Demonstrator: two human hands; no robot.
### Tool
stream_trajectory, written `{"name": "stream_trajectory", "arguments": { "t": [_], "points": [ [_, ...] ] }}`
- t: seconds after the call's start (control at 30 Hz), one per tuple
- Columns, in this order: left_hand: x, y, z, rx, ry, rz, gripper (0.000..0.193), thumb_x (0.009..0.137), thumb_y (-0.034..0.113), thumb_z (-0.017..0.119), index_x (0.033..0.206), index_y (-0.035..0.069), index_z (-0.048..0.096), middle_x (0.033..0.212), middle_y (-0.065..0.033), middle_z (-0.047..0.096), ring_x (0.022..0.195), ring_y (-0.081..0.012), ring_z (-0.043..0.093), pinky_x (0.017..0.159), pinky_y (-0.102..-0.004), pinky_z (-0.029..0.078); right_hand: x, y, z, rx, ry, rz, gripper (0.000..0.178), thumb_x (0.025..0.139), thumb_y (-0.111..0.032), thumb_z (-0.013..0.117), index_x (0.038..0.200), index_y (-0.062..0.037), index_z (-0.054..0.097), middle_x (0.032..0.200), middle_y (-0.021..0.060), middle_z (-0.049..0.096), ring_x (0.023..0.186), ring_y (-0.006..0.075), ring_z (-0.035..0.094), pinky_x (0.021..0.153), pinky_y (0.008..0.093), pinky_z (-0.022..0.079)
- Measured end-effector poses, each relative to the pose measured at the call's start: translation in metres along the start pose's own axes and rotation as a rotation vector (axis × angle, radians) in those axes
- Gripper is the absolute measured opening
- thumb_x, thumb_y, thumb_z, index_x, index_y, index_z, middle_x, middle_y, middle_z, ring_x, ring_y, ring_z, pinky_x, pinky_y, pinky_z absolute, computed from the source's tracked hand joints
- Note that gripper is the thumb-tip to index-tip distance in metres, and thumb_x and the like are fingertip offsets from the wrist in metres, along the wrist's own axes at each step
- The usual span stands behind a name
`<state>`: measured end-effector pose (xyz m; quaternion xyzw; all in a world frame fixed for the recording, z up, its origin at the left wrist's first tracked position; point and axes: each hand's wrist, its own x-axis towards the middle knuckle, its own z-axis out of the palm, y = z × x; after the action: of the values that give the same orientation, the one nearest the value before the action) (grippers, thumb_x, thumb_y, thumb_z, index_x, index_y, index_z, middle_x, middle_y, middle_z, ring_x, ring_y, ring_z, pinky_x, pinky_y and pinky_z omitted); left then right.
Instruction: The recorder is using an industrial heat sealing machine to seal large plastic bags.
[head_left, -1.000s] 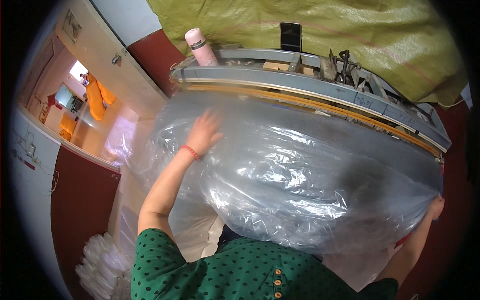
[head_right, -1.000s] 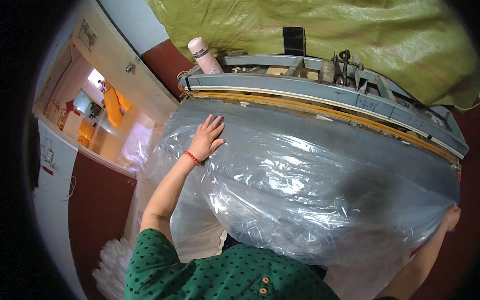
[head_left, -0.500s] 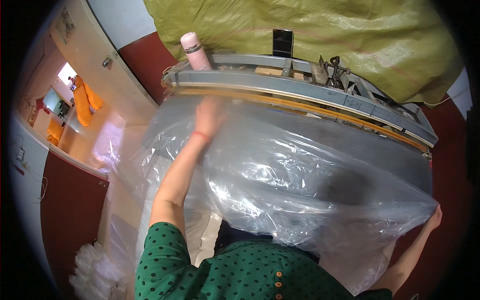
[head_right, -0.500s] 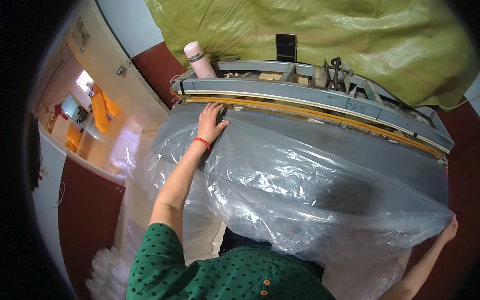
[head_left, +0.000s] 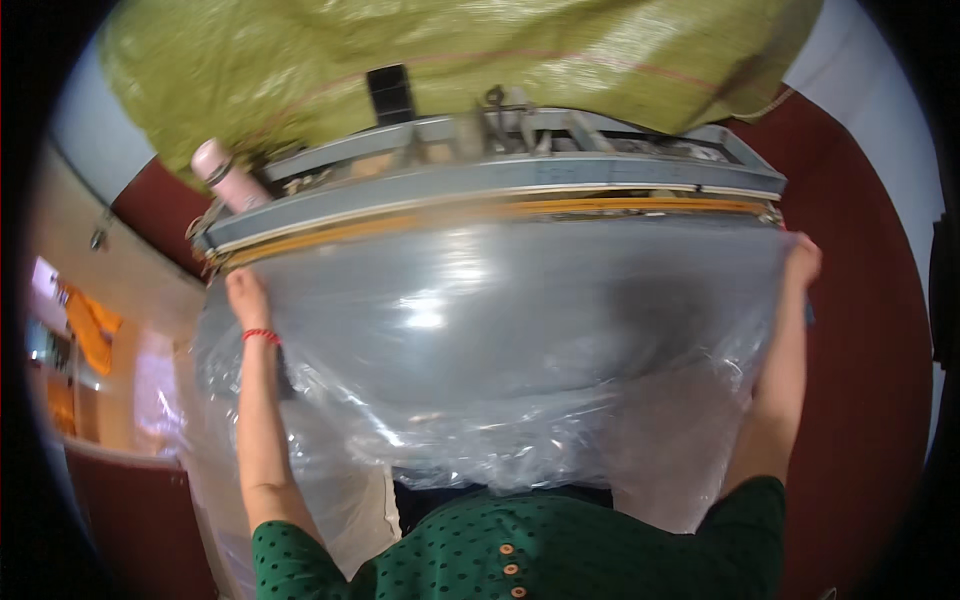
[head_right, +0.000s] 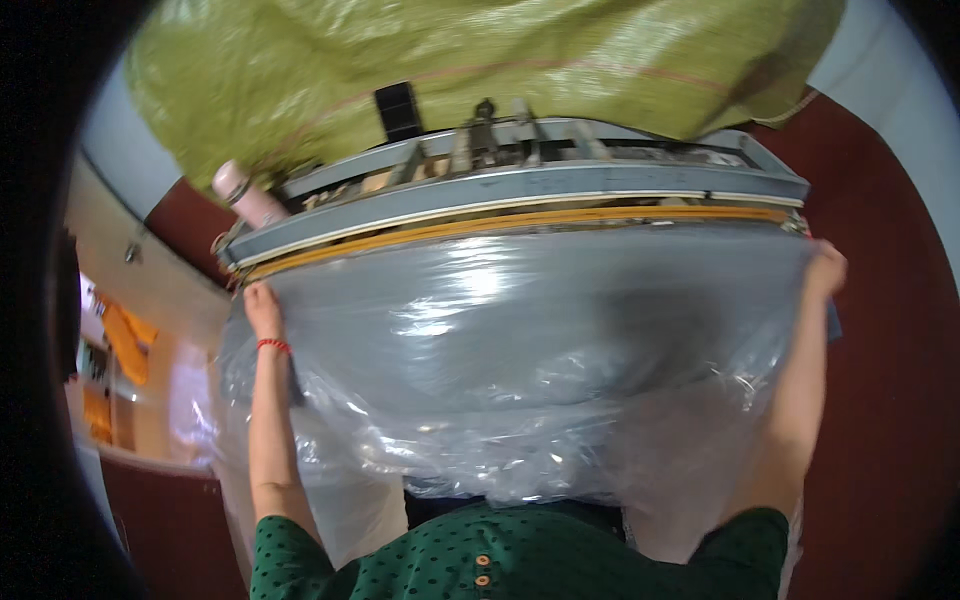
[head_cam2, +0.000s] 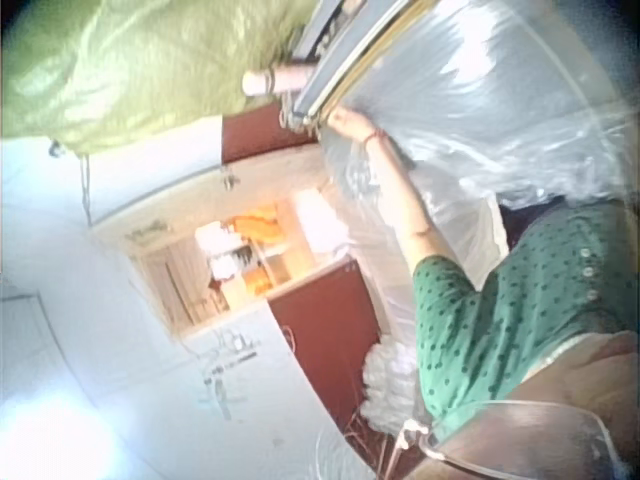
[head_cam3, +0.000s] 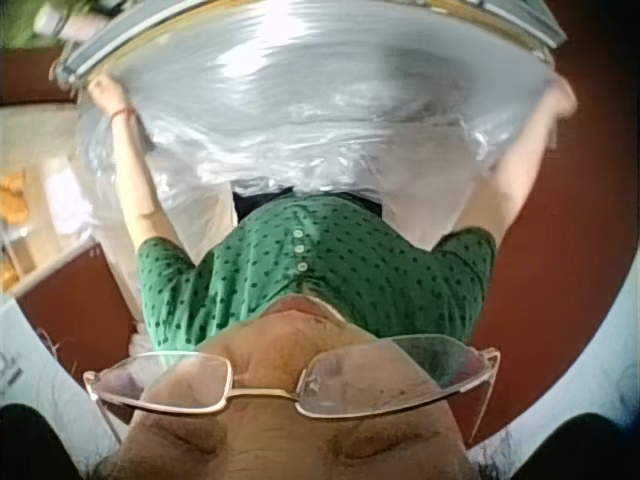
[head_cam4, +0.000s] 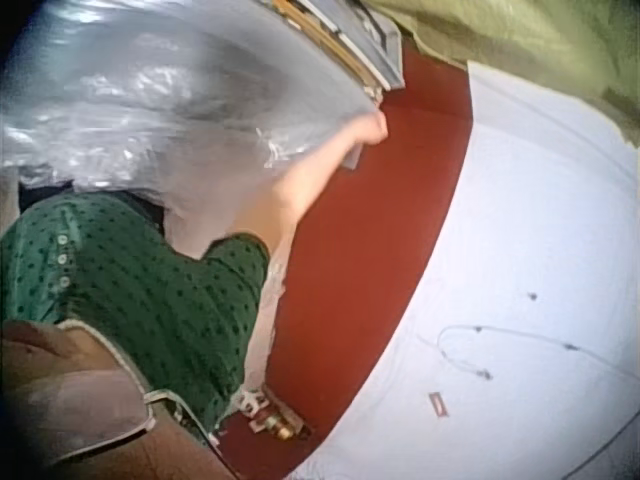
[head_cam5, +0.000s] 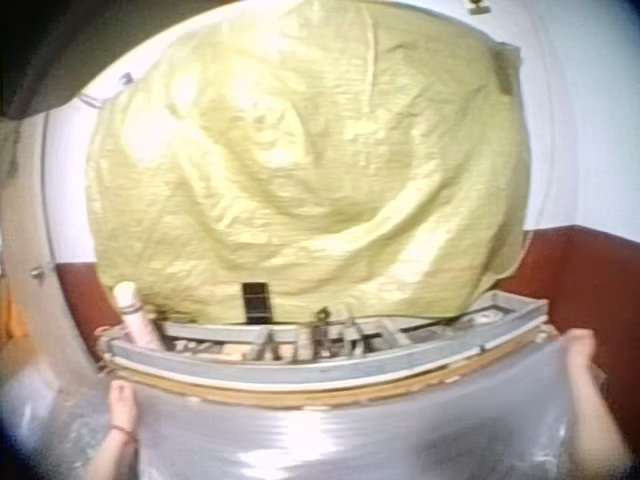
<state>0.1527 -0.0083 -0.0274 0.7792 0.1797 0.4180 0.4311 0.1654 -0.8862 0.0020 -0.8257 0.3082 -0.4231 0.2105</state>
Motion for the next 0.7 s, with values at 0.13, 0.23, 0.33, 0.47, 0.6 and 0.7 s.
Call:
{"name": "stream_trajectory", "arguments": {
  "t": [0.13, 0.23, 0.33, 0.47, 0.6, 0.7],
  "points": [
    [0.04, -0.072, 0.013, 0.125, 0.031, 0.073, 0.016, 0.083, 0.017, 0.047, 0.072, 0.005, 0.047, 0.061, -0.0004, 0.045, 0.055, -0.0092, 0.041, 0.052, -0.0241, 0.037, -0.007, 0.037, 0.105, 0.595, 0.061, -0.138, 0.01, 0.08, -0.01, 0.056, 0.074, -0.0043, 0.052, 0.068, 0.0019, 0.052, 0.066, 0.0101, 0.049, 0.062, 0.0242, 0.041],
    [0.067, -0.096, -0.001, -0.062, 0.035, -0.006, 0.016, 0.083, 0.015, 0.049, 0.069, 0.007, 0.046, 0.06, 0.0019, 0.044, 0.053, -0.0071, 0.039, 0.05, -0.0211, 0.034, -0.02, -0.015, 0.119, 0.706, -0.032, 0.03, 0.014, 0.082, -0.015, 0.057, 0.075, -0.0044, 0.052, 0.063, 0.0008, 0.051, 0.054, 0.0053, 0.042, 0.049, 0.0216, 0.035],
    [0.07, -0.084, 0.038, -0.107, -0.044, -0.024, 0.017, 0.083, 0.016, 0.053, 0.069, 0.009, 0.046, 0.06, 0.0034, 0.043, 0.052, -0.0049, 0.037, 0.048, -0.0192, 0.032, 0.0, 0.011, 0.119, 0.472, 0.083, -0.027, 0.018, 0.077, -0.018, 0.062, 0.072, -0.004, 0.052, 0.064, 0.0026, 0.054, 0.057, 0.0098, 0.049, 0.055, 0.0242, 0.041],
    [0.074, -0.099, 0.017, -0.07, 0.019, -0.022, 0.016, 0.082, 0.018, 0.054, 0.072, 0.009, 0.047, 0.059, 0.0034, 0.043, 0.05, -0.0048, 0.037, 0.045, -0.0195, 0.031, -0.017, -0.02, 0.124, 0.404, 0.081, 0.046, 0.018, 0.075, -0.018, 0.063, 0.07, -0.0044, 0.052, 0.068, 0.0048, 0.055, 0.059, 0.0126, 0.053, 0.059, 0.0261, 0.044],
    [0.085, -0.111, -0.002, -0.267, -0.03, -0.231, 0.008, 0.082, 0.013, 0.051, 0.079, 0.007, 0.048, 0.063, 0.001, 0.048, 0.052, -0.008, 0.044, 0.043, -0.0215, 0.036, 0.003, 0.001, 0.122, 0.434, 0.104, 0.173, 0.013, 0.075, -0.013, 0.06, 0.078, -0.0034, 0.052, 0.073, 0.0073, 0.056, 0.062, 0.0144, 0.055, 0.06, 0.0265, 0.046],
    [0.066, -0.071, 0.025, -0.343, 0.067, -0.272, 0.013, 0.08, 0.01, 0.049, 0.067, 0.008, 0.052, 0.062, 0.0004, 0.049, 0.052, -0.0105, 0.047, 0.042, -0.0222, 0.039, 0.0, -0.002, 0.108, 0.703, 0.059, 0.312, 0.017, 0.077, -0.011, 0.056, 0.09, -0.0025, 0.051, 0.079, 0.0086, 0.057, 0.07, 0.0154, 0.056, 0.066, 0.0243, 0.045]
  ]
}}
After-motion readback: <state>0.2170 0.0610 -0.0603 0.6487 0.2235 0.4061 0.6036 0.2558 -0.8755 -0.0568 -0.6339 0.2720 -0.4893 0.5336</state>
